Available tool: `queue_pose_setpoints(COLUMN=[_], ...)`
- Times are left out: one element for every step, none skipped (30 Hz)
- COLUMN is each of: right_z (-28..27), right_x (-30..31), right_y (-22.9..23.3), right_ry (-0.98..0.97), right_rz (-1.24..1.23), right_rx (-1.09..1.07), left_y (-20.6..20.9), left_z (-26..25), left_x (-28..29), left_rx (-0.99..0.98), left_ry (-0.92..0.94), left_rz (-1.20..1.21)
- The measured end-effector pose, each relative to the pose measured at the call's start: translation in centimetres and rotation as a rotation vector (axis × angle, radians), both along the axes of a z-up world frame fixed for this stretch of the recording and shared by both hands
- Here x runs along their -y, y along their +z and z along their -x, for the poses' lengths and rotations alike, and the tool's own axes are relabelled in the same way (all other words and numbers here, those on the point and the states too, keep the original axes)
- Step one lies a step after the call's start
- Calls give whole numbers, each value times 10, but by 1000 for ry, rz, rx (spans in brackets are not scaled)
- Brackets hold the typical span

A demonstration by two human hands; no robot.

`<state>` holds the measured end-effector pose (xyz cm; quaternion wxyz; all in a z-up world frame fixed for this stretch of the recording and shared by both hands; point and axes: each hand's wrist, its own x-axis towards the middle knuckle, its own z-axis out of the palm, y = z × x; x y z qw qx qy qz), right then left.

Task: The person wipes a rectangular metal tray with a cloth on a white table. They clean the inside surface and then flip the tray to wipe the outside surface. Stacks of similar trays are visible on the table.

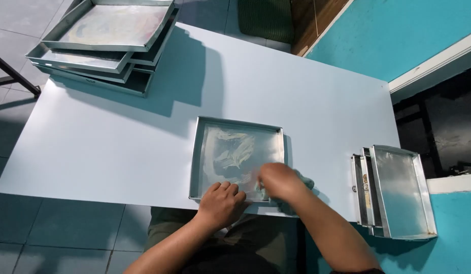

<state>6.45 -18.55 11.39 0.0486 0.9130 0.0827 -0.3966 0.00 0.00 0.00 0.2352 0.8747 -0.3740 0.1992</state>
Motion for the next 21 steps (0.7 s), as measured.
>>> queue_pose_setpoints(right_z=[-11,-22,-34,-48,-63,-77,-84,-91,-98,-96,-93,-90,-81,-72,-63,-51,-38,-25,-12,1,13], right_x=[5,10,15,27,39,52,56,60,65,60,56,52,41,30,18,9,1,-7,-10,-12,-15], right_y=[-6,-12,-17,-31,-44,-57,-63,-68,-74,-68,-63,-58,-39,-19,0,9,18,27,29,31,33], right_ry=[0,10,18,17,45,73,71,130,188,186,137,89,89,-32,-149,-147,-163,-178,-183,-147,-108], right_rz=[-2,54,111,110,72,34,33,11,-10,-10,12,34,34,29,22,22,44,65,65,56,45], right_rx=[0,91,185,187,341,494,498,597,694,698,635,572,569,437,302,298,221,144,138,82,25], left_y=[1,2,3,4,5,6,8,10,11,10,8,5,5,4,4,2,0,-1,0,1,1], left_z=[0,0,-2,-1,-1,-1,-1,-1,0,0,1,1,1,1,2,1,1,1,1,0,0], left_x=[-1,-1,-2,-2,-2,-3,-3,-3,-3,-2,-1,0,0,0,0,1,1,2,2,1,1], left_rx=[0,4,11,14,-4,-22,-19,-46,-73,-70,-68,-67,-69,-87,-107,-111,-104,-96,-102,-98,-95], left_ry=[0,-12,-25,-26,-34,-42,-43,-47,-51,-53,-25,3,3,8,15,18,21,24,19,16,16], left_rz=[-2,-2,-1,-3,-18,-33,-35,-49,-63,-64,-52,-40,-39,-38,-38,-38,-43,-48,-49,-56,-63])
